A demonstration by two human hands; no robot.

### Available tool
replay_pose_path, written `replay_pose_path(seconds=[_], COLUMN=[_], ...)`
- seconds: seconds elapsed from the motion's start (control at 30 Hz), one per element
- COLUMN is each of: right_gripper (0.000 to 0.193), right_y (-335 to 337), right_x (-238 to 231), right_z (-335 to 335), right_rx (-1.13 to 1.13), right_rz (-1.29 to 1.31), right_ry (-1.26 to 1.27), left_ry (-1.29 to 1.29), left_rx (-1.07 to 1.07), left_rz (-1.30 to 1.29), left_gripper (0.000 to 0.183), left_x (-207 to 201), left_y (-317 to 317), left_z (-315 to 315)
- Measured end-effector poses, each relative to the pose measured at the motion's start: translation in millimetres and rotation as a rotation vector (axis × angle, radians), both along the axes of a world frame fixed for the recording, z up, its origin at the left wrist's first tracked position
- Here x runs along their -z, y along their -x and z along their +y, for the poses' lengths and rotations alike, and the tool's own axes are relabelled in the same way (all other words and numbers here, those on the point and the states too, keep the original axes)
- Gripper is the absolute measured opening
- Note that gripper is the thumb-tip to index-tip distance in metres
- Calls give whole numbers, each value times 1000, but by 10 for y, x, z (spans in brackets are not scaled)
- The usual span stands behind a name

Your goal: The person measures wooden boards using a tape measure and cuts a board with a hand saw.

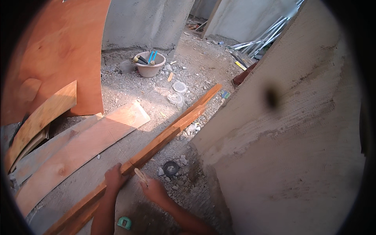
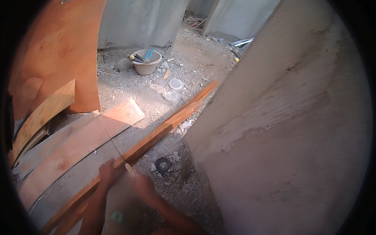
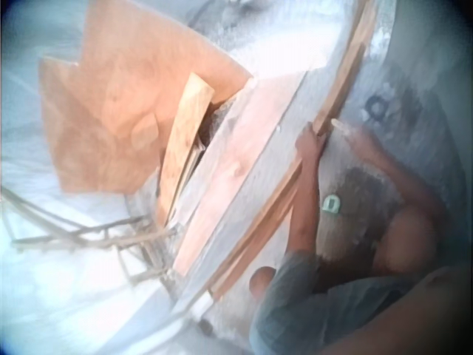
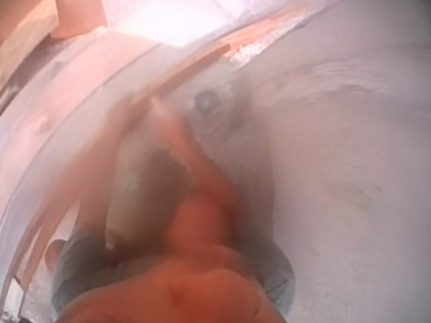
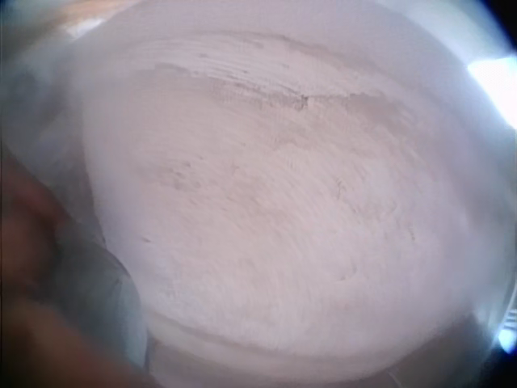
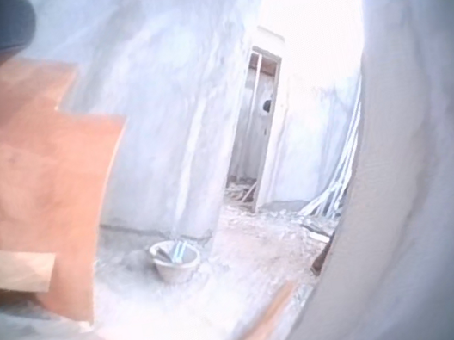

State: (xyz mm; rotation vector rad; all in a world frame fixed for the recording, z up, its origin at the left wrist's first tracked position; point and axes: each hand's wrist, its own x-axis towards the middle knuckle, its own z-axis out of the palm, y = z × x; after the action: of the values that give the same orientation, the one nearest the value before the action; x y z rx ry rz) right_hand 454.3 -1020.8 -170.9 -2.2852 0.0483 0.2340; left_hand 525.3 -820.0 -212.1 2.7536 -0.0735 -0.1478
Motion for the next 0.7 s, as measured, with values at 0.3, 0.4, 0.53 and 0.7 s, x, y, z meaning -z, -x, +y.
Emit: replay_pose_path(seconds=[0.3, 0.4, 0.53, 0.7], right_gripper=[62, 65, 52, 46], right_y=[95, 162, 104, 963], right_x=[-351, -60, -193, -503], right_z=[-17, 70, -76, -606], right_rx=[-66, 7, 26, 46], right_rz=[188, -196, -132, -53], right_ry=[-230, -44, -120, -114], left_ry=[-132, -129, -68, -30], left_rx=[-75, -12, 0, -9], left_rz=[75, 39, 18, 60], left_gripper=[62, 59, 57, 60], left_x=[-5, -7, -7, 121], left_y=[13, -19, -42, -60], left_z=[-60, -105, -54, 21])
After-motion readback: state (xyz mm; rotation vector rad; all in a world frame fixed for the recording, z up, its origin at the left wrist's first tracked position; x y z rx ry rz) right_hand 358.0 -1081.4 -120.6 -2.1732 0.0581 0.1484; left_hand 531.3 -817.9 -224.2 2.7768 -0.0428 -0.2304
